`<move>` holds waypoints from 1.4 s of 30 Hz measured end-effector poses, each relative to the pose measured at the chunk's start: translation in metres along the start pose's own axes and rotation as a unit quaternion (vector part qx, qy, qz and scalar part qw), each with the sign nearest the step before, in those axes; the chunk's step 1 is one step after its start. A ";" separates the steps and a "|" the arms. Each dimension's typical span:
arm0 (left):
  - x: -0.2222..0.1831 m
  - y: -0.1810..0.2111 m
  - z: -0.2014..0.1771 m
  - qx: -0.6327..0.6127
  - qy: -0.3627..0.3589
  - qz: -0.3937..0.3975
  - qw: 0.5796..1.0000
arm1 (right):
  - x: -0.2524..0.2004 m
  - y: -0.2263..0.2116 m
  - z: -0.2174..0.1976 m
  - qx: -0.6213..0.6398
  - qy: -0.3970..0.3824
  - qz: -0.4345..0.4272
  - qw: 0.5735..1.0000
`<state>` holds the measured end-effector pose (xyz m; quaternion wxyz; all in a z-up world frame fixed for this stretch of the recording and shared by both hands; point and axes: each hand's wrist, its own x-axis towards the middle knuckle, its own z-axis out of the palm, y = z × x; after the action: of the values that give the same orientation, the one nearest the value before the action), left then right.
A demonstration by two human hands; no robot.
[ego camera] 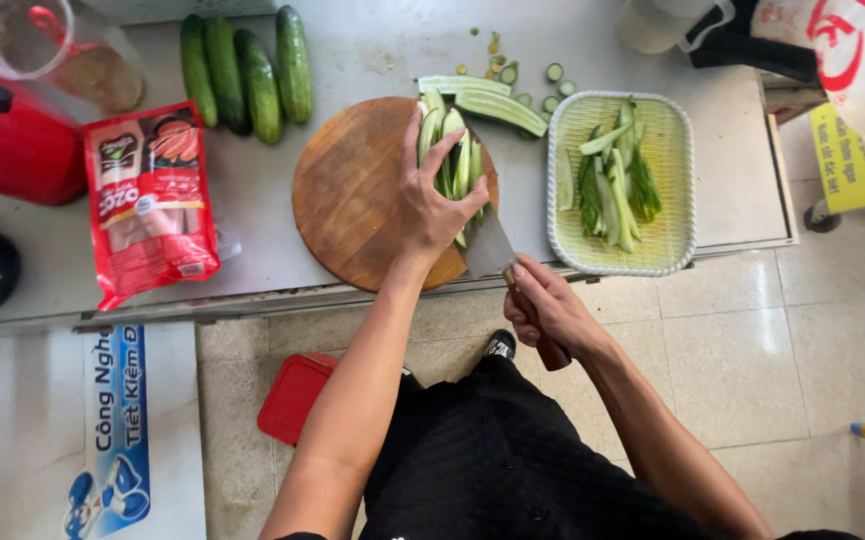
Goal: The person cuts cucumbers into long strips on a wooden cutting board using a cleaver and places the pieces into a white plastic basket.
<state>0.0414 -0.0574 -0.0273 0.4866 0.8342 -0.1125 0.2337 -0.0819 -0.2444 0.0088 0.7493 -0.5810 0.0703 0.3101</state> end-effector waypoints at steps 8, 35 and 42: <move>0.032 0.058 0.122 -0.155 -0.056 0.011 0.986 | -0.061 -0.051 -0.043 0.000 0.201 -0.013 0.979; -0.009 0.085 0.222 0.058 -0.208 -0.091 0.972 | -0.129 -0.071 -0.150 -0.211 0.321 -0.002 0.923; -0.023 0.111 0.202 0.156 -0.293 0.066 0.941 | -0.125 -0.074 -0.156 -0.015 0.231 -0.007 0.973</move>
<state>0.0319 -0.2885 -0.0393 0.2794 0.9219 -0.2672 0.0256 -0.1011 -0.4449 0.0787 0.7061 -0.6484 0.2332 0.1632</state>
